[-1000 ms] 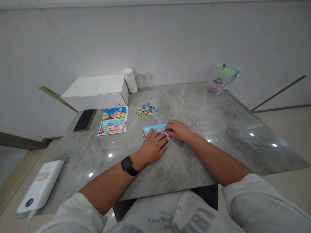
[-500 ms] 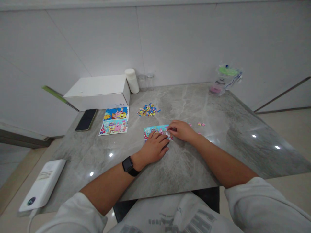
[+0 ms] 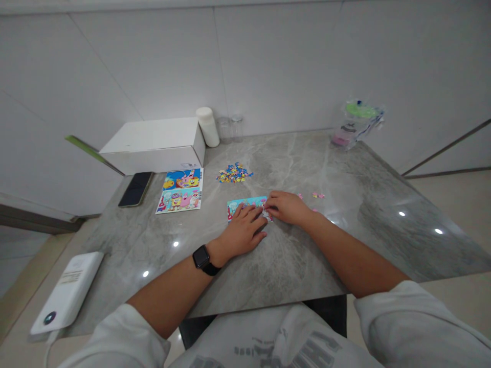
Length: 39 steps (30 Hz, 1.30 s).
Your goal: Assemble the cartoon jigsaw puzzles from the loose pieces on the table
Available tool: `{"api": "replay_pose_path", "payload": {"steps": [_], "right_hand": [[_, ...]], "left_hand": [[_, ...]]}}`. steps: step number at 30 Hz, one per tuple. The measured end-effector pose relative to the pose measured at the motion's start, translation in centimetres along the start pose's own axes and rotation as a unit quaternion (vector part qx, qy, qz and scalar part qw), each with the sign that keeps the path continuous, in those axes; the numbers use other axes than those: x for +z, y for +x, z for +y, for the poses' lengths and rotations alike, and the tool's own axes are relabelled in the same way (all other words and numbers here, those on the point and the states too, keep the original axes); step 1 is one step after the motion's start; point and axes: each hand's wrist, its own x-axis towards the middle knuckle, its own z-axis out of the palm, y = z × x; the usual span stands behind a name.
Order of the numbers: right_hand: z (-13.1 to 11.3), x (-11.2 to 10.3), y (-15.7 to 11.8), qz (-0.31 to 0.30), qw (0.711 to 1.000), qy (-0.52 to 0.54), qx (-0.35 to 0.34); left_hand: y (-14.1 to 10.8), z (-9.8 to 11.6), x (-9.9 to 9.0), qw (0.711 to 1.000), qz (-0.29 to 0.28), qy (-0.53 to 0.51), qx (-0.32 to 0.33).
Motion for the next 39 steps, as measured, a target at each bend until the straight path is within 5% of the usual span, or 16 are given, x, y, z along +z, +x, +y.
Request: {"api": "replay_pose_path", "payload": {"steps": [17,24,30,39], "right_hand": [[-0.5,-1.4,0.1,-0.054,0.998,-0.016,0.0],[0.7,-2.3,-0.2,-0.008,0.999,0.036,0.006],[0.8,-0.8,-1.5,0.069,0.995,0.023,-0.072],[0.8,1.5,-1.8,0.084,0.991,0.018,-0.107]], "left_hand": [[0.5,-0.6,-0.1,0.997,0.028,-0.061,-0.026],[0.2,-4.3,-2.8,0.987,0.115,-0.092,-0.061],[-3.1,-8.5,-4.8,0.994,0.068,-0.033,-0.083],[-4.4,-8.5,-3.5,0.996,0.023,-0.03,-0.079]]}}
